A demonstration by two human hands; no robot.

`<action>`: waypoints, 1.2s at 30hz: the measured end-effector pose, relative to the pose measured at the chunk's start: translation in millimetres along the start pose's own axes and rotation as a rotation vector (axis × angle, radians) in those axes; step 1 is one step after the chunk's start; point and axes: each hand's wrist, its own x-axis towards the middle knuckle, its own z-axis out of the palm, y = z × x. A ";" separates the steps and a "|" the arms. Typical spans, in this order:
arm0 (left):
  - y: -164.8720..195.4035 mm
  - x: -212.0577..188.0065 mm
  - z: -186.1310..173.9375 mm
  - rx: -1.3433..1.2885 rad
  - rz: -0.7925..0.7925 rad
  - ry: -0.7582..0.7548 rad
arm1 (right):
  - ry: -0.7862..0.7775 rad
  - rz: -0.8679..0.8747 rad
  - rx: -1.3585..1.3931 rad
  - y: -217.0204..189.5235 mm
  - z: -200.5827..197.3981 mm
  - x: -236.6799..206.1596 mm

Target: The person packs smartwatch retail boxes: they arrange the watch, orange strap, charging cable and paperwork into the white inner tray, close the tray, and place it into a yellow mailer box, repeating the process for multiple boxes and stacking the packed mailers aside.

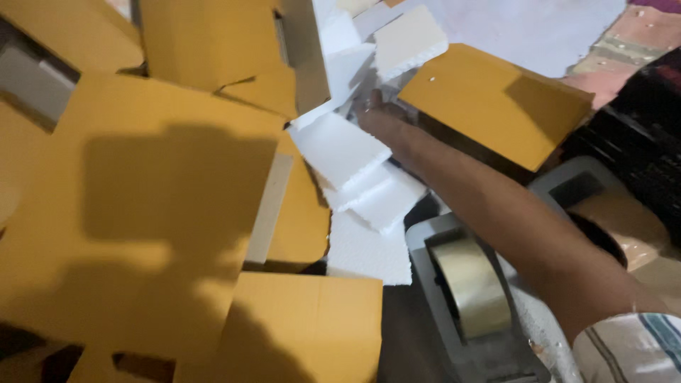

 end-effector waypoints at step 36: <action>88.1 -125.3 -150.3 -0.634 0.088 -0.117 | -0.100 -0.064 1.385 -24.7 -159.8 -424.0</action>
